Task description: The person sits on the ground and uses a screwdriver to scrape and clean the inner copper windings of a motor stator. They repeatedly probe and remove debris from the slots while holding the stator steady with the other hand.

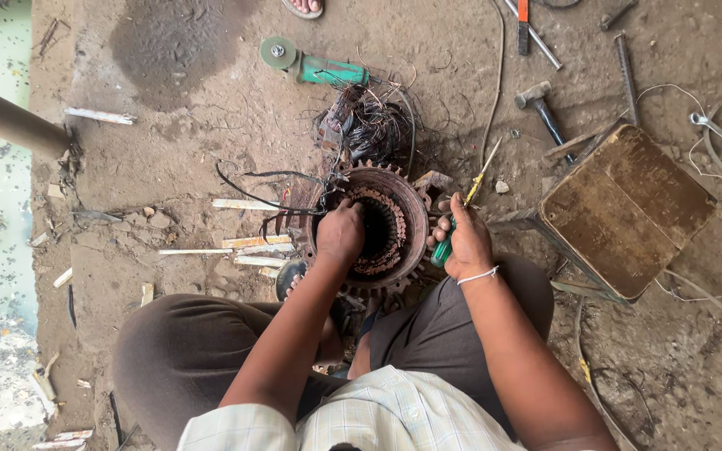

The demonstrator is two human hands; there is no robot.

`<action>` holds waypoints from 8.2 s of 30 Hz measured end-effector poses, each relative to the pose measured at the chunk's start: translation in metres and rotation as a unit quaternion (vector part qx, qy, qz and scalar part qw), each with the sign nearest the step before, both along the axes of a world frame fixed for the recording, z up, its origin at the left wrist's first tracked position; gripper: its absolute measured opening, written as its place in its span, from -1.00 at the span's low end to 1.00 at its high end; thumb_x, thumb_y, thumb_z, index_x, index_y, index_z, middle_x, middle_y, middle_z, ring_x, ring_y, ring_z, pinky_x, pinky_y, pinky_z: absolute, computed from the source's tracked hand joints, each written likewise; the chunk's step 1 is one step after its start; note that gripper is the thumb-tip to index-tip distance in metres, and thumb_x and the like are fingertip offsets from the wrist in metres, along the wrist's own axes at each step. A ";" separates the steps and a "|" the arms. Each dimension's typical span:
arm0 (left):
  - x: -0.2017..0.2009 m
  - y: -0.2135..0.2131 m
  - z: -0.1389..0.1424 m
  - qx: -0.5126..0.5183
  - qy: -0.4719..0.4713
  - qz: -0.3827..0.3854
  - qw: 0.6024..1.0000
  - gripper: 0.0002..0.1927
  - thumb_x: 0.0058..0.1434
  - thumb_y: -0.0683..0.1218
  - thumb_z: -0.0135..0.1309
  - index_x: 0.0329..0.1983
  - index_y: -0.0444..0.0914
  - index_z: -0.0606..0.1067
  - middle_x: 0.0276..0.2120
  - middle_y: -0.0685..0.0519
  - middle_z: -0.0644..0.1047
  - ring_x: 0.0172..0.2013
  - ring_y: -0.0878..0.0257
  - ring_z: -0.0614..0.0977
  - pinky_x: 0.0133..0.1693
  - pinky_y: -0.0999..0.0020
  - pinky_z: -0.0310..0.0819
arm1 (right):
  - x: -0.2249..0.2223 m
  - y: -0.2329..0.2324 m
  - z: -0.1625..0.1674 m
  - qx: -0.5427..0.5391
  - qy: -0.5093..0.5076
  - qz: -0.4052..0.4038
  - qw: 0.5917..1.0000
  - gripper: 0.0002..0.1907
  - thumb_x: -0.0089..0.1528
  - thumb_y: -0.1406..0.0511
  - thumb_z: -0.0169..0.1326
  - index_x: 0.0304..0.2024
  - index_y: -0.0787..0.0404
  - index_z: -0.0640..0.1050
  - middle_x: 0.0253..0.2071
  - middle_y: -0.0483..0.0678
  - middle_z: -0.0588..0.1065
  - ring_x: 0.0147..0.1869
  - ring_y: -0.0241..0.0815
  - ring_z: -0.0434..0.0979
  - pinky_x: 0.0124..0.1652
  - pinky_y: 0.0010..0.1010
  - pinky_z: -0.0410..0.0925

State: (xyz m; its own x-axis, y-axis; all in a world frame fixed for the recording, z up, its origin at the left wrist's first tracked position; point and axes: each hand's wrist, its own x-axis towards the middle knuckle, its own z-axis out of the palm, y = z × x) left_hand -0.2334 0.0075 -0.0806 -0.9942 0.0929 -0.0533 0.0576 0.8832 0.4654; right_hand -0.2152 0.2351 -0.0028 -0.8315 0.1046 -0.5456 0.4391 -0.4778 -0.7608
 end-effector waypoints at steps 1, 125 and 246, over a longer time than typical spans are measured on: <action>0.004 0.001 0.000 0.019 0.008 0.020 1.000 -0.82 0.23 -0.20 -0.07 -0.23 -0.27 0.56 -0.16 -0.20 0.58 -0.22 -0.16 0.66 -0.19 0.01 0.57 | 0.001 0.001 0.000 -0.001 -0.001 0.000 1.000 -0.64 0.34 -0.01 0.06 -0.18 0.14 0.47 -0.55 -0.25 0.27 -0.50 -0.36 0.29 -0.42 -0.38 0.35; 0.049 -0.011 0.045 -0.033 0.098 -0.024 0.994 -0.76 0.17 0.00 0.06 -0.28 -0.26 0.58 -0.28 -0.05 0.56 -0.11 0.01 0.53 -0.04 0.08 0.31 | -0.080 0.039 0.021 0.684 0.290 0.491 0.455 -0.69 0.26 -0.02 0.19 0.00 -0.18 0.68 -0.26 -0.09 0.59 -0.24 -0.02 0.62 -0.20 -0.17 0.51; -0.025 0.063 -0.023 0.625 -0.233 0.523 0.531 -0.70 0.42 -0.16 -0.15 0.08 -0.50 0.33 -0.38 -0.25 0.63 -0.57 0.03 0.68 -0.53 0.20 0.58 | 0.026 -0.005 0.040 0.593 0.149 0.311 0.728 -0.66 0.21 0.22 0.23 0.06 0.02 0.64 -0.04 0.06 0.64 0.02 -0.01 0.67 0.00 -0.28 0.47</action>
State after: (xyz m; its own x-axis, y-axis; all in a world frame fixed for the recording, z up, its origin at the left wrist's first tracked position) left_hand -0.2582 0.0702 -0.1033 -0.4432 -0.2445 -0.8624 -0.5379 -0.6971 0.4741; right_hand -0.1897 0.2304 0.0372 -0.9820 -0.0925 -0.1645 0.0208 0.8131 -0.5817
